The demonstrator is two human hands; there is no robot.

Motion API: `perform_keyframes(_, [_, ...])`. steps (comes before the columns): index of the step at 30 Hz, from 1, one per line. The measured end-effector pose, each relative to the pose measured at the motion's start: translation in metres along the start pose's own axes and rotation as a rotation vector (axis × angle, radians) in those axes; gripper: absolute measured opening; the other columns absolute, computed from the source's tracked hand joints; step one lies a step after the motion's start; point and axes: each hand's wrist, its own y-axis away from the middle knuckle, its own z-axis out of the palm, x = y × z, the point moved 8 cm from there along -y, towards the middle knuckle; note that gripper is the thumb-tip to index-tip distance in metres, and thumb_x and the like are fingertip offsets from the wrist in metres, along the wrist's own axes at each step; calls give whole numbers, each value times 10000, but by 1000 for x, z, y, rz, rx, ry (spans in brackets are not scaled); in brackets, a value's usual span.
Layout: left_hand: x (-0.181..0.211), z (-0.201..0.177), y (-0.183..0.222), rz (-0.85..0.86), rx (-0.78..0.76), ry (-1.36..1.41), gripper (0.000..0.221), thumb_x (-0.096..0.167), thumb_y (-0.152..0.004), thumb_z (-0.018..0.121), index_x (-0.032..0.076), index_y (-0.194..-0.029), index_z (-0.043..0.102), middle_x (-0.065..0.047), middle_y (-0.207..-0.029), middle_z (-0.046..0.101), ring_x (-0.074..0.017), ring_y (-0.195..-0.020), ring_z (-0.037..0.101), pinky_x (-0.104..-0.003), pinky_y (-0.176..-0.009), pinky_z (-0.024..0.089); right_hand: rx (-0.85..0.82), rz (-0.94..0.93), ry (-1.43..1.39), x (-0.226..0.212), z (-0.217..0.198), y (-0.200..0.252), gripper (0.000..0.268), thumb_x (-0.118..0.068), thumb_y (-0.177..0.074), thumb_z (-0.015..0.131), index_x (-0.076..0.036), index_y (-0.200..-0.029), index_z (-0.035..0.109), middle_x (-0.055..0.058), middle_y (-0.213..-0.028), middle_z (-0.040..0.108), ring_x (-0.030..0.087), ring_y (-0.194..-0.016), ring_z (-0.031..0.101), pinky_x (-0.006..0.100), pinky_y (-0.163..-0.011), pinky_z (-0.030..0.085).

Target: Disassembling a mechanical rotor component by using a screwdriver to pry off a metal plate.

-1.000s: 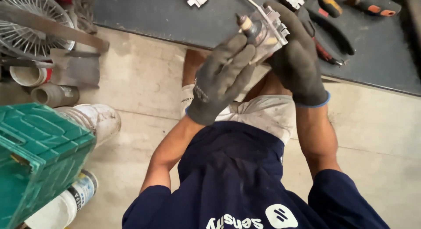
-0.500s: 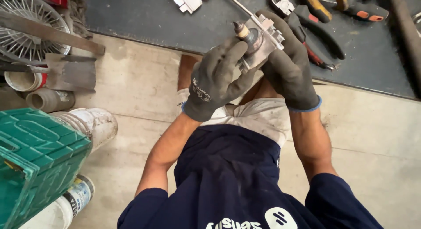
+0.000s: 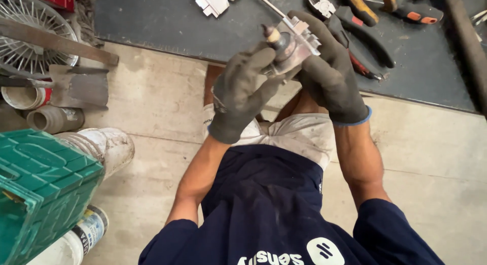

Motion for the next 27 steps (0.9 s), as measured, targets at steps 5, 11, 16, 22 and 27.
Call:
perform_keyframes(5, [-13, -14, -5, -234, -137, 491, 541, 341, -933, 784, -19, -1301, 618, -173, -1391, 589, -300, -1260, 679, -395, -1111, 628, 18, 25, 93, 2, 4, -2, 597, -81, -904, 571, 16, -1481, 455, 99, -1227, 624, 189, -1079, 636, 316, -949, 556])
perform_keyframes(11, [-3, -14, -2, -109, -27, 547, 488, 160, -996, 806, 175, -1401, 533, -82, -1399, 565, -275, -1302, 656, -474, -1093, 696, 39, -16, 226, -17, 18, -1, 254, -268, -1074, 503, -69, -1166, 631, -27, -1028, 617, 58, -944, 546, 231, -843, 464])
perform_keyframes(16, [11, -16, -10, -124, -71, 174, 172, 142, -1035, 722, 88, -1198, 713, -50, -1271, 599, -245, -1160, 699, -357, -998, 630, -184, -249, 560, -30, 27, 7, 254, -132, -1088, 445, 45, -1257, 512, 81, -1054, 559, 128, -865, 442, 279, -769, 390])
perform_keyframes(22, [23, -14, -12, -37, 54, 117, 181, 62, -1053, 700, 103, -1230, 693, -71, -1234, 604, -228, -1097, 709, -330, -949, 663, -226, -157, 275, 2, 14, 14, 961, 28, -882, 712, -85, -1650, 146, 139, -1683, 309, 287, -1603, 344, 412, -1333, 334])
perform_keyframes(27, [17, -12, -13, -110, -2, 224, 323, 292, -1142, 462, 50, -1293, 614, -171, -1247, 661, -300, -1182, 695, -387, -1032, 623, -80, -122, 329, 10, 1, 14, 818, -98, -1009, 696, -18, -1611, 149, 171, -1568, 423, 238, -957, 680, 321, -747, 635])
